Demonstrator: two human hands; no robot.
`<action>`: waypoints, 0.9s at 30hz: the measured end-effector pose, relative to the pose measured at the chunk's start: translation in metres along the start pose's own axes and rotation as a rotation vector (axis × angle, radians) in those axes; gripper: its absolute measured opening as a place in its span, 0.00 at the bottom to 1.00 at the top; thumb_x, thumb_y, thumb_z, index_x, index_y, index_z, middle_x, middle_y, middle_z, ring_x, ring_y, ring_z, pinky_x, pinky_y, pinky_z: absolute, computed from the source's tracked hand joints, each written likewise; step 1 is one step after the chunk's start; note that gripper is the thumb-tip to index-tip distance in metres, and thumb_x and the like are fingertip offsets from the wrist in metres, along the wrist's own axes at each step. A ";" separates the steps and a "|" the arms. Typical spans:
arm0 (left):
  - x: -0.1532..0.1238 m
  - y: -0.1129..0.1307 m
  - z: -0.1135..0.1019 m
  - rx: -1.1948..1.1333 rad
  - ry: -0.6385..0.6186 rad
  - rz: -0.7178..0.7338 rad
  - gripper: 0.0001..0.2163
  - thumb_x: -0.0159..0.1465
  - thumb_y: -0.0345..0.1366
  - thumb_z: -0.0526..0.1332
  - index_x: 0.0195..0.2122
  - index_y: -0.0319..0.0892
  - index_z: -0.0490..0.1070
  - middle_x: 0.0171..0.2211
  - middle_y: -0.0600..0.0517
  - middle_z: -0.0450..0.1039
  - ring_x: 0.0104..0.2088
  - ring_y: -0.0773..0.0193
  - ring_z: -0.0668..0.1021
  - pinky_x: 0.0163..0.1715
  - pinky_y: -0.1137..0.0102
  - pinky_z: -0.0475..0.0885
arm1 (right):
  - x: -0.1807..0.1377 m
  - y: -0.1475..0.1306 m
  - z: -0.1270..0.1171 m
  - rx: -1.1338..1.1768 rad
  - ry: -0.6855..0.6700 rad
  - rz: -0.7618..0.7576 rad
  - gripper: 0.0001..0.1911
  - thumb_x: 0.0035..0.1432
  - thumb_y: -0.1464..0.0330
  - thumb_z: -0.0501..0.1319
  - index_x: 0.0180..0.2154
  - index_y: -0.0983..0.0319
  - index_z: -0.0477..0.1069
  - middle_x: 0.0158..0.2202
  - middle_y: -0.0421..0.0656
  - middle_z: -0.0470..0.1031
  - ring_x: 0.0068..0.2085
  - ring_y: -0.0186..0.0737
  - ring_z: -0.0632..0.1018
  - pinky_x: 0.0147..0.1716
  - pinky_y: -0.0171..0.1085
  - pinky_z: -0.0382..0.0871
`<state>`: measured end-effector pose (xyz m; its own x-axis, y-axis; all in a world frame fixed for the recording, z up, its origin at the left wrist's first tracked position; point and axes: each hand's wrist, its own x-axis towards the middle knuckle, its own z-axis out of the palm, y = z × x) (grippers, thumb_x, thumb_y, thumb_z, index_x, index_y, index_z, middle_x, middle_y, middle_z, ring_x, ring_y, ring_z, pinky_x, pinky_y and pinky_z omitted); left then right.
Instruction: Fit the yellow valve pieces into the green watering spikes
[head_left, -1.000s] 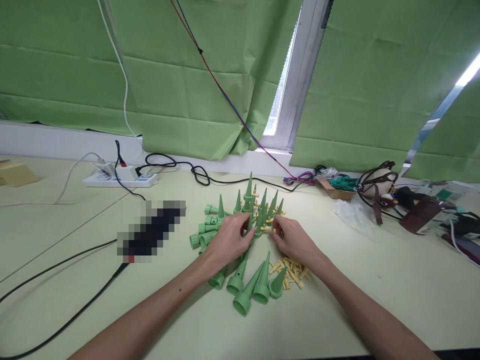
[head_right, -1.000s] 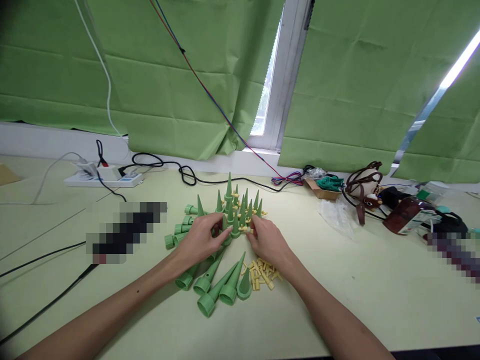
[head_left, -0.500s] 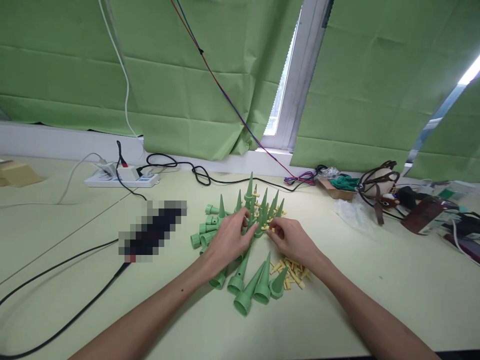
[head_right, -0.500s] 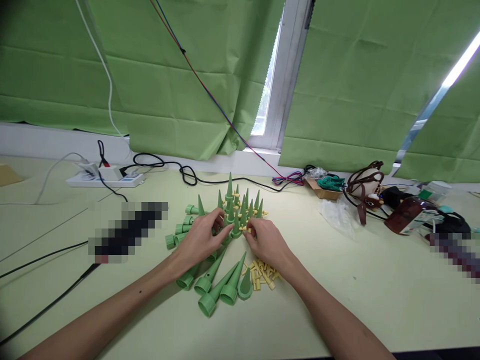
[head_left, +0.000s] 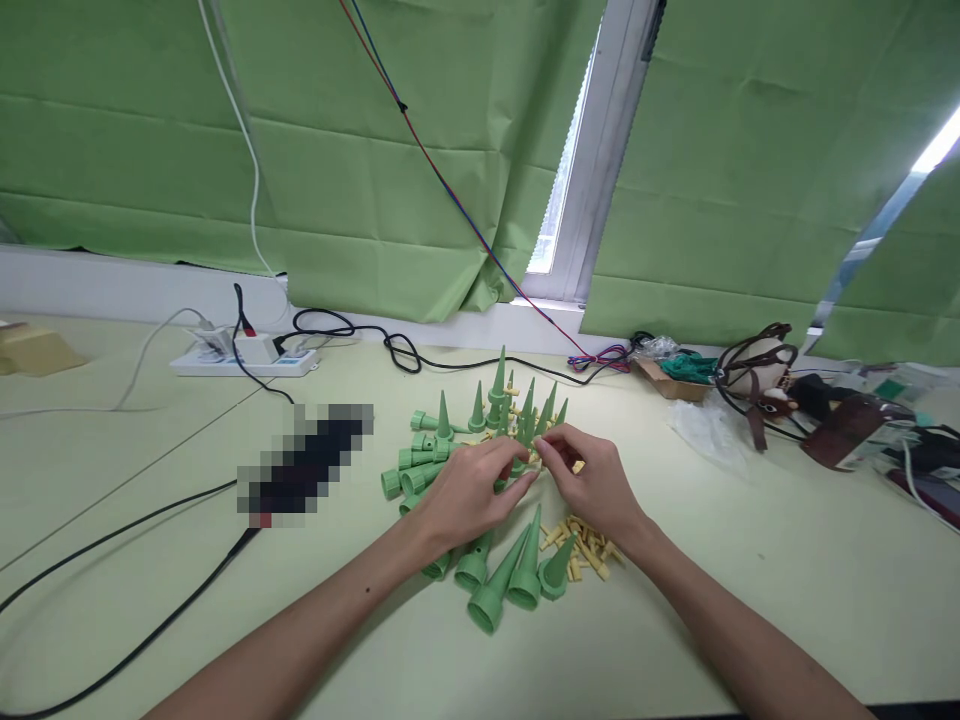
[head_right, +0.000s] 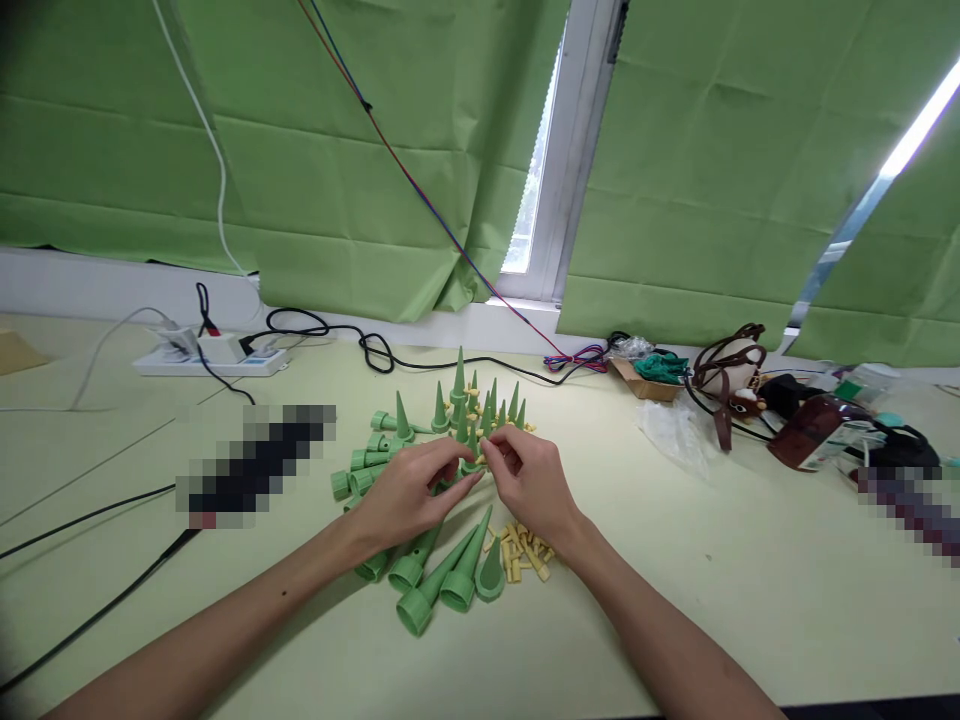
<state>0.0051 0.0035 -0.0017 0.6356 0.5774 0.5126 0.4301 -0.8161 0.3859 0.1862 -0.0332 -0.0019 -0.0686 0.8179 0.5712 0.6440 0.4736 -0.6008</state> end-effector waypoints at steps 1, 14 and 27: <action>0.000 -0.001 0.001 0.013 -0.013 -0.001 0.08 0.68 0.38 0.55 0.40 0.41 0.69 0.31 0.51 0.72 0.28 0.65 0.71 0.28 0.71 0.63 | 0.000 0.000 0.000 0.002 0.007 -0.003 0.11 0.66 0.64 0.55 0.33 0.60 0.70 0.28 0.41 0.75 0.26 0.35 0.72 0.28 0.34 0.66; 0.001 -0.005 0.000 0.079 -0.003 0.024 0.10 0.70 0.33 0.51 0.38 0.40 0.72 0.31 0.51 0.70 0.30 0.64 0.72 0.28 0.71 0.63 | 0.000 -0.001 0.001 0.016 -0.007 -0.060 0.10 0.66 0.65 0.56 0.34 0.61 0.71 0.29 0.42 0.75 0.28 0.36 0.73 0.29 0.34 0.67; 0.001 -0.007 0.002 0.101 0.029 -0.015 0.07 0.68 0.29 0.54 0.39 0.40 0.71 0.34 0.50 0.72 0.32 0.63 0.74 0.30 0.71 0.67 | 0.000 0.003 0.002 -0.018 -0.065 -0.091 0.09 0.67 0.66 0.55 0.34 0.61 0.70 0.28 0.41 0.73 0.27 0.35 0.71 0.29 0.34 0.65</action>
<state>0.0035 0.0099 -0.0056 0.6104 0.5891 0.5296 0.5031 -0.8047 0.3152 0.1865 -0.0311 -0.0053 -0.1765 0.7913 0.5854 0.6464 0.5418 -0.5373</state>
